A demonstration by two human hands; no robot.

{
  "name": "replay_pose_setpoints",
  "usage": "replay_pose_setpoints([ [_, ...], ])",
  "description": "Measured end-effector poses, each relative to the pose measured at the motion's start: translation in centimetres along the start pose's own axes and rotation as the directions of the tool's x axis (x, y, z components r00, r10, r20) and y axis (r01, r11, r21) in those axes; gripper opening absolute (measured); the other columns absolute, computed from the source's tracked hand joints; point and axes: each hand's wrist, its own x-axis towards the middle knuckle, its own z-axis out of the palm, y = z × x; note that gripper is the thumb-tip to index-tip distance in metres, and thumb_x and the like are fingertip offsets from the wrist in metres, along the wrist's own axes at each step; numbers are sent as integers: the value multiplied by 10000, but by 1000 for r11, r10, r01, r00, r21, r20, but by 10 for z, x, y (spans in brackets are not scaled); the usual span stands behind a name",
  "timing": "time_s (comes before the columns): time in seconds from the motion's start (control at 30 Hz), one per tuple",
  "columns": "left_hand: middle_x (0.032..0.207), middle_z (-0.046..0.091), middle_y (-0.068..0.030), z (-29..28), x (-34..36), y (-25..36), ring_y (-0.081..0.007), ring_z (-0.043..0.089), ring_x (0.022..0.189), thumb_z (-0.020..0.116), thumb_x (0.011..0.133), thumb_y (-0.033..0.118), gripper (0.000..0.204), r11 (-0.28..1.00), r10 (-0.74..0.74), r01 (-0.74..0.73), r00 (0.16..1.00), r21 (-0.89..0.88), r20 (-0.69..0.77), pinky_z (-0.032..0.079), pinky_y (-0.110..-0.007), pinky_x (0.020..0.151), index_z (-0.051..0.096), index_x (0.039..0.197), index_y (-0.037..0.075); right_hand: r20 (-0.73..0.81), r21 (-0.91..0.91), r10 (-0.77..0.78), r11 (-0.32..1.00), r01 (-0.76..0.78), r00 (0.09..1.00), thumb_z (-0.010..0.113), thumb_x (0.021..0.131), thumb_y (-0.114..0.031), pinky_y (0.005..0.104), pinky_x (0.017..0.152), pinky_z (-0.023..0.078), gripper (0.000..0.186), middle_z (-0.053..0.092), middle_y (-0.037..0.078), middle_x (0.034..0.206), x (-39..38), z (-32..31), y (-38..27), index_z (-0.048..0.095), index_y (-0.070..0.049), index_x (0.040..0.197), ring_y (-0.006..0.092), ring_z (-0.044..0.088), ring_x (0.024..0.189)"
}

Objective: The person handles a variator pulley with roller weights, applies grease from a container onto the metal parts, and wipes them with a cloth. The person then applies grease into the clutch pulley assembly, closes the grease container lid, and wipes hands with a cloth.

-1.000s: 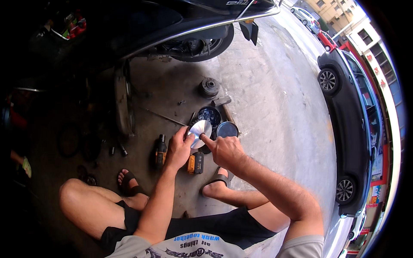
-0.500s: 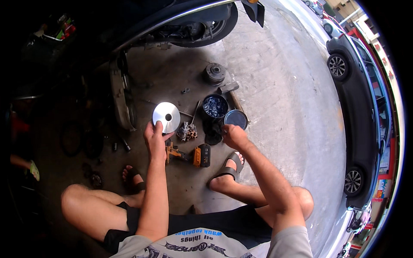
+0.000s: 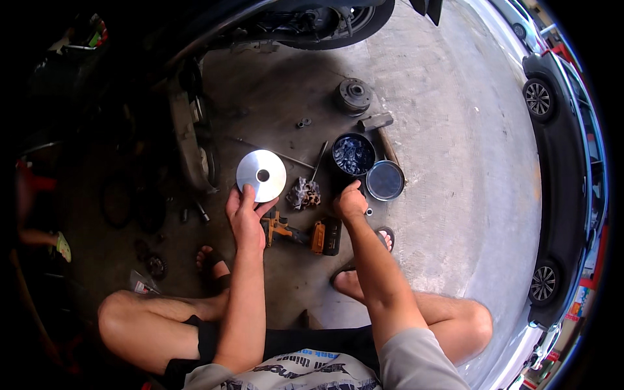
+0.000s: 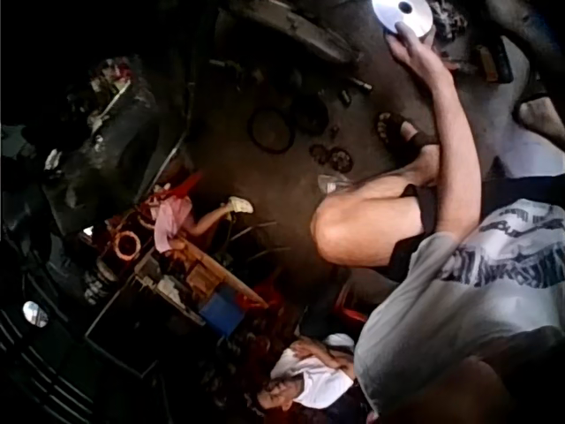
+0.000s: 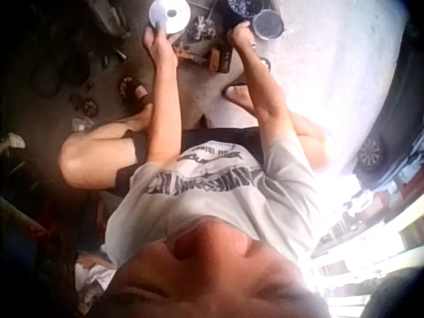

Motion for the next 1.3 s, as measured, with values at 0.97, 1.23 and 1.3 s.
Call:
replay_pose_setpoints([
  [0.97,1303,597,-163,0,-9,-32,-320,624,1125,606,1015,331,573,975,192,-209,964,-79,-185,551,-481,925,408,1446,10,-410,450,-629,491,746,660,670,841,-32,415,862,517,243,607,217,1117,-201,-61,-89,689,-13,1082,382,617,1020],
  [1.23,1180,626,-148,-10,-14,-51,-234,660,902,574,1030,338,472,988,102,-122,976,-94,-193,560,-328,657,473,1385,43,-370,440,-636,522,731,677,679,837,-47,436,842,529,99,656,179,987,-208,-67,-83,684,-27,933,350,674,941],
  [1.3,1153,629,-133,-4,-17,-50,-249,664,809,580,1028,315,433,971,210,-228,959,-74,-191,585,-339,609,475,1376,79,-372,549,-616,458,699,695,682,841,-24,387,824,522,81,644,147,954,-205,-62,-77,668,-21,921,283,658,910],
])
